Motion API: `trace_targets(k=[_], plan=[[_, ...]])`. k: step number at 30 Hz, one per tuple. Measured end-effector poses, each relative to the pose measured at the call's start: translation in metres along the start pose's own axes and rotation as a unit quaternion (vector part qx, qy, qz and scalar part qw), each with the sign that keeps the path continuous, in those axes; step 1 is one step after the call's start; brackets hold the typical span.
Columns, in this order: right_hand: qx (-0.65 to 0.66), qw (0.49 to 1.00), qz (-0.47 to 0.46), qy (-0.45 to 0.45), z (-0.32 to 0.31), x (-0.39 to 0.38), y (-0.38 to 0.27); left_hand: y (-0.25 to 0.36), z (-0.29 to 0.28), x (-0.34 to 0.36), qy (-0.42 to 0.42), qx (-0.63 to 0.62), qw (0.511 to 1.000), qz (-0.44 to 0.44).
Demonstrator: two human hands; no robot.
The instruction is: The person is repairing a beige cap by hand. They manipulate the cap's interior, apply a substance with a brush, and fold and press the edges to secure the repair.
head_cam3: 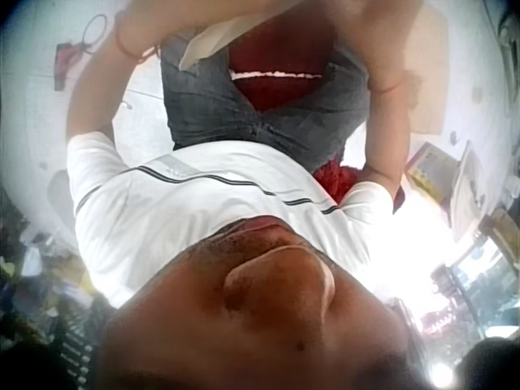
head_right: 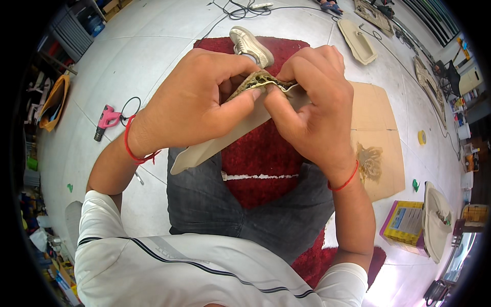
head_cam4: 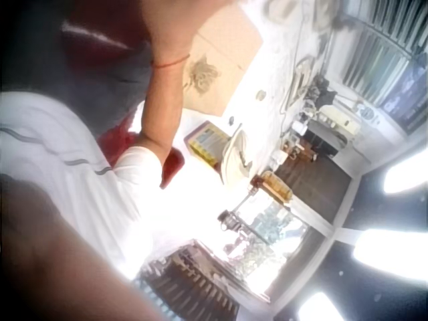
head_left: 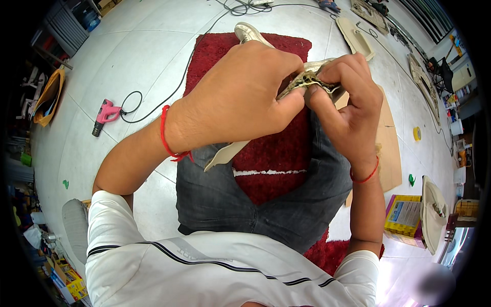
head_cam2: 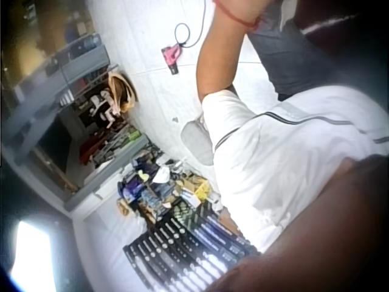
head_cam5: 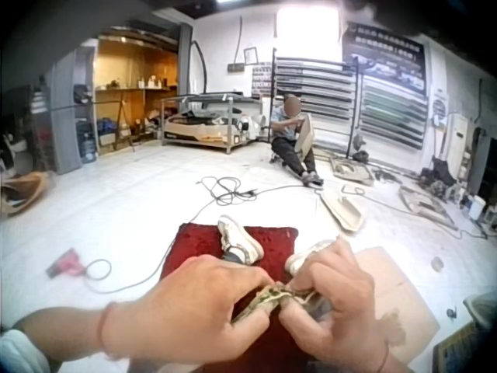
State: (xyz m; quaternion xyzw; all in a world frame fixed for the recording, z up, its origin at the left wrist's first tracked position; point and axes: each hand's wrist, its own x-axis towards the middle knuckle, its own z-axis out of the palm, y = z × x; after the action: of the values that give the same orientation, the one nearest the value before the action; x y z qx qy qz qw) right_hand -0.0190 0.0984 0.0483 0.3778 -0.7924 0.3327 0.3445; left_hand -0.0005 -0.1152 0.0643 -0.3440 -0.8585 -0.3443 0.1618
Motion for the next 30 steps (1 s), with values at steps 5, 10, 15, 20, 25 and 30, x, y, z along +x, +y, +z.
trace_targets(k=[5,10,15,20,25,30], plan=[[0.016,1.0,0.006,0.007,0.005,0.002,0.003,-0.008,0.007,0.005,0.013,-0.097,0.993,-0.059],[0.031,0.999,-0.009,-0.008,0.006,0.008,0.008,-0.012,0.007,0.008,0.011,-0.133,0.987,-0.089],[0.086,0.996,-0.002,-0.038,0.0,0.007,0.011,-0.013,0.005,0.005,0.017,-0.089,0.992,-0.084],[0.018,0.999,0.033,0.027,0.004,0.004,0.006,-0.013,0.001,0.006,0.002,-0.068,0.995,-0.078],[0.066,0.989,0.128,0.043,0.012,-0.004,0.002,-0.01,0.003,0.004,-0.002,-0.084,0.994,-0.074],[0.104,0.985,0.126,0.053,0.016,-0.011,0.007,-0.008,0.004,0.0,0.021,-0.065,0.998,-0.015]])
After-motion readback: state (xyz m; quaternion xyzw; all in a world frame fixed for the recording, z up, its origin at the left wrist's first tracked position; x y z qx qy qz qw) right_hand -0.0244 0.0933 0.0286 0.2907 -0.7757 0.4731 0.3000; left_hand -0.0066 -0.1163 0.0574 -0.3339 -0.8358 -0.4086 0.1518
